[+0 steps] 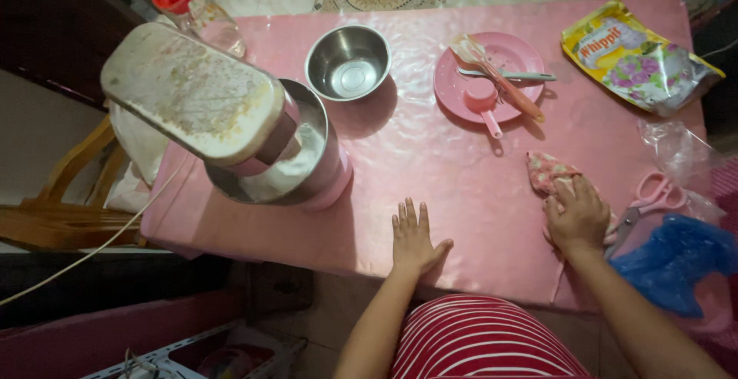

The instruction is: The person wipes a pink tablecloth with a small cloth while a food processor runs. They repeatedly wipe the same area near the appliance, occasionally pausing to hold the processor or adjust the cloth.

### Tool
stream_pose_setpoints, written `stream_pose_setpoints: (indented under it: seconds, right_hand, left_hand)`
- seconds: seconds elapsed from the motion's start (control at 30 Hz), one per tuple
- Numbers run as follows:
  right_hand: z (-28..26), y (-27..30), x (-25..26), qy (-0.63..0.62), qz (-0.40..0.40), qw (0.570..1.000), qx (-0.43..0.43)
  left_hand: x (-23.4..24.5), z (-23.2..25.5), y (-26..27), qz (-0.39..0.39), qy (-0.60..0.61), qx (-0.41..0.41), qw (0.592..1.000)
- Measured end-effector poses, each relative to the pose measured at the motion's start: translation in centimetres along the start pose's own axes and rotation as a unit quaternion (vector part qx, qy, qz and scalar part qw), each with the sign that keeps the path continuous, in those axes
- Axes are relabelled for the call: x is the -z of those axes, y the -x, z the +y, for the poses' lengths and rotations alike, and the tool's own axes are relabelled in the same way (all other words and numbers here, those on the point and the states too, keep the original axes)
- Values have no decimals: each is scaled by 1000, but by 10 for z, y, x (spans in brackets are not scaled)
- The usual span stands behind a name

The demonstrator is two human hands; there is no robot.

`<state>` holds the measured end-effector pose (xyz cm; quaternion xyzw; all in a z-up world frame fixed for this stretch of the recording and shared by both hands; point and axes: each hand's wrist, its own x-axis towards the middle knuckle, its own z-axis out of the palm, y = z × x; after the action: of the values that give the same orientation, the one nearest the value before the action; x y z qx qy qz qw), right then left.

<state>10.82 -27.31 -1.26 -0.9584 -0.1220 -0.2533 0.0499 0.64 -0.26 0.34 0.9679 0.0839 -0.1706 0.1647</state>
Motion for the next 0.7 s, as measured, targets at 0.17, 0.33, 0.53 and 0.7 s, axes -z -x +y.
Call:
stream_pose_setpoints:
  seconds: [0.17,0.33,0.53,0.7]
  right_hand:
    - [-11,19,-16,-35,-4,999,-2]
    - [-22,32,-26,-30,11,999,31]
    - [-17,37,-36,-24,29,999,26]
    - [-18,38,-33,-27,-6,999,16]
  left_hand:
    - [3,1,3,6,-7,-10,1000]
    - [12,5,8,6,-15,-11,1000]
    - [17,8,13,-6,-34,1,999]
    - [26,12,18,-22,-41,15,999]
